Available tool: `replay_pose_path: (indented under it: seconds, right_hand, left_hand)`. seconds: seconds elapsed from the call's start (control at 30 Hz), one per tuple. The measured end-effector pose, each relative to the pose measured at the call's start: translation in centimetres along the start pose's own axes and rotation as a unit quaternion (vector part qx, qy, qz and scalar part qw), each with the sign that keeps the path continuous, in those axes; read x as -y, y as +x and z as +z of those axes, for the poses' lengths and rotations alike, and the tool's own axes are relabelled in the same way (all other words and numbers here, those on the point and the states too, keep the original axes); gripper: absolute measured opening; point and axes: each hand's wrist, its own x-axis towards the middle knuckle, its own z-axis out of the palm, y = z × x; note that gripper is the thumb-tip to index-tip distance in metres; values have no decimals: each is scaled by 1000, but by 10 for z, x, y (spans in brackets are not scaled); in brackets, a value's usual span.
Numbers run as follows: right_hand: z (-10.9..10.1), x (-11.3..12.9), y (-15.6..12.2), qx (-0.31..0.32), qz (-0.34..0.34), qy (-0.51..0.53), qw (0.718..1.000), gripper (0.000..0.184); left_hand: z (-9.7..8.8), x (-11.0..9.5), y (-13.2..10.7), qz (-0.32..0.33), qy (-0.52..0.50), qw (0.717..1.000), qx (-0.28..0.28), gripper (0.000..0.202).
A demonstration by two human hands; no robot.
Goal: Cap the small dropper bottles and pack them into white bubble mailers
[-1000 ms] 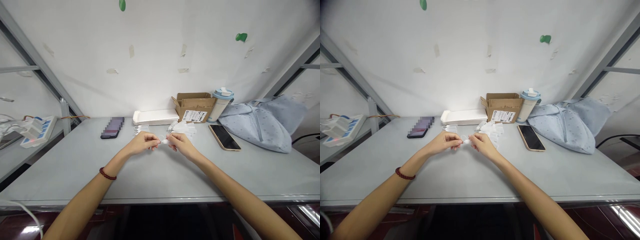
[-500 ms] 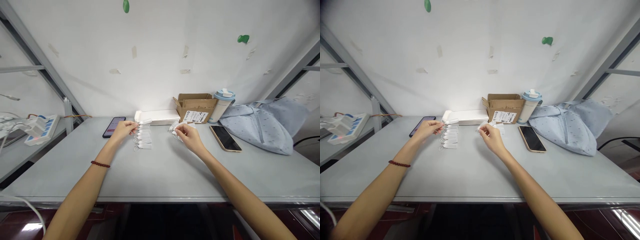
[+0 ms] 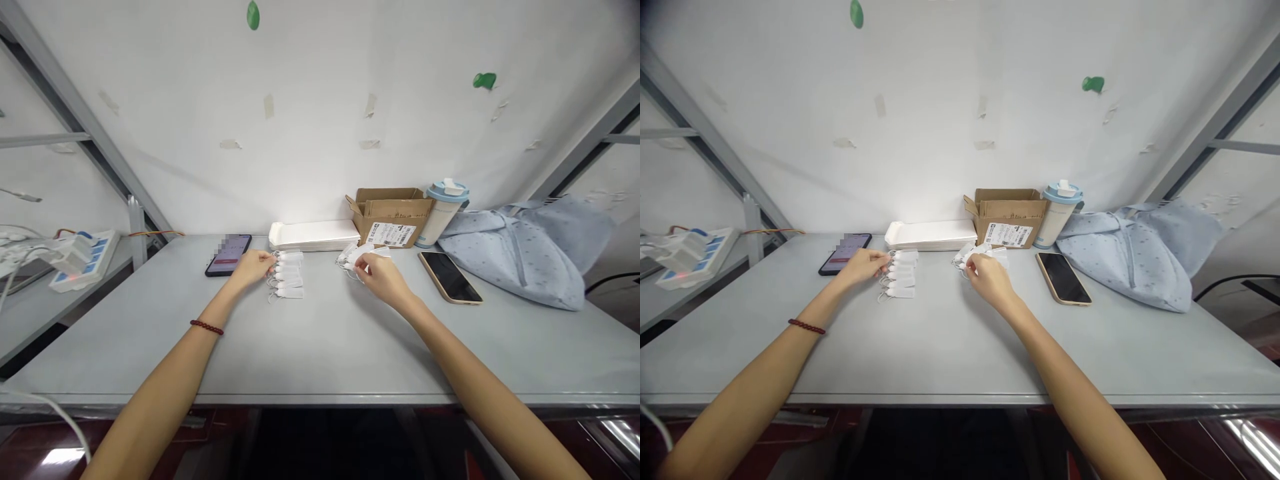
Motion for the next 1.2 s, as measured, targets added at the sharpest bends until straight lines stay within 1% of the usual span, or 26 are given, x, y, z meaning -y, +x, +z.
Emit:
replay_pose_path:
  seconds: [0.13, 0.2, 0.27, 0.37, 0.47, 0.53, 0.6, 0.83, 0.93, 1.07, 1.2]
  right_hand:
    - [1, -1, 0, -13, 3, -71, 997, 10]
    - [2, -2, 0, -14, 5, -101, 995, 13]
    - [4, -3, 0, -19, 8, -115, 993, 17]
    - [7, -7, 0, -58, 2, -120, 991, 26]
    - [9, -12, 2, -92, -23, -132, 987, 33]
    - [11, -15, 3, -88, -36, -147, 985, 36]
    - [13, -18, 5, -69, -39, -161, 984, 37]
    - [13, -13, 5, -23, -4, -194, 981, 35]
    - [12, -11, 5, -11, 10, -184, 983, 34]
    - [13, -13, 6, 4, 8, -139, 990, 33]
    - [18, -18, 7, -12, 0, -67, 998, 29]
  left_hand:
    - [0, -5, -2, 20, 84, 995, -54, 17]
    - [1, -10, -5, 35, 128, 989, -72, 17]
    - [1, -13, -7, 44, 159, 984, -72, 20]
    - [3, -16, -9, 50, 176, 981, -63, 22]
    - [3, -17, -9, 58, 177, 981, -60, 23]
    - [3, -17, -9, 58, 178, 981, -61, 23]
    - [3, -17, -10, 58, 178, 980, -61, 23]
    - [5, -17, -10, 74, 173, 981, -57, 26]
    - [7, -17, -10, 80, 171, 980, -55, 28]
    - [11, -20, -14, 93, 161, 982, -39, 28]
    - [17, -24, -20, 114, 149, 982, -25, 26]
